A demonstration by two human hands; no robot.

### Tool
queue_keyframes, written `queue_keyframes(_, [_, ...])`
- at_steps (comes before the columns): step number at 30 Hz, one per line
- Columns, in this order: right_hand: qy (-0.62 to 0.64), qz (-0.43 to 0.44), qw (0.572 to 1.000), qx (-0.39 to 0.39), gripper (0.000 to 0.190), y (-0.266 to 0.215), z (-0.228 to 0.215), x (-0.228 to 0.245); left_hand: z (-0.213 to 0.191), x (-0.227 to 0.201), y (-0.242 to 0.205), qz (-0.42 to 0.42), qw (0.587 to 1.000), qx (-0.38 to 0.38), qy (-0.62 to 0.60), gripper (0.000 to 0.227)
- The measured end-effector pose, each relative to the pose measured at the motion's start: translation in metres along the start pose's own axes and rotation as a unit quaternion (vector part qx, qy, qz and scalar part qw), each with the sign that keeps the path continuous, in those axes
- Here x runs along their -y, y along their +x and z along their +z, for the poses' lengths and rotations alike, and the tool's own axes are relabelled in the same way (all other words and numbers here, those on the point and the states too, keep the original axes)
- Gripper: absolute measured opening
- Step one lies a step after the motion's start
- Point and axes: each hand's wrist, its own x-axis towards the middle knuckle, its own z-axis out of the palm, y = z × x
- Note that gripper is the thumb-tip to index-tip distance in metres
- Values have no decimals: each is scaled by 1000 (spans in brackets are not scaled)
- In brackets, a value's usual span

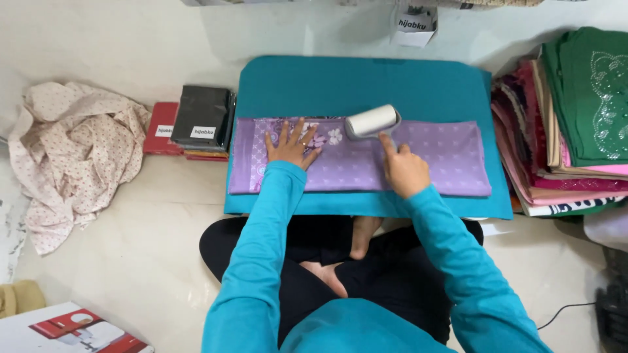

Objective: Cleaning a purple patterned cloth with a lint roller and folding it

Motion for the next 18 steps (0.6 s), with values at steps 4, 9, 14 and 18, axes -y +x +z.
queue_keyframes(4, [-2,20,1000,-16,52,-4,-6,2,-8,-3,-2,-9,999,26,-17,68])
queue_keyframes(9, [-12,35,999,-9,52,-72,-25,-31,-3,5,8,-8,999,46,-18,71])
queue_keyframes(14, [-115,170,979,0,56,-126,4,-100,7,24,25,-11,1000,22,12,68])
queue_keyframes(18, [-102,166,981,-23,55,-111,15,-137,32,41,47,-6,999,-17,34,66])
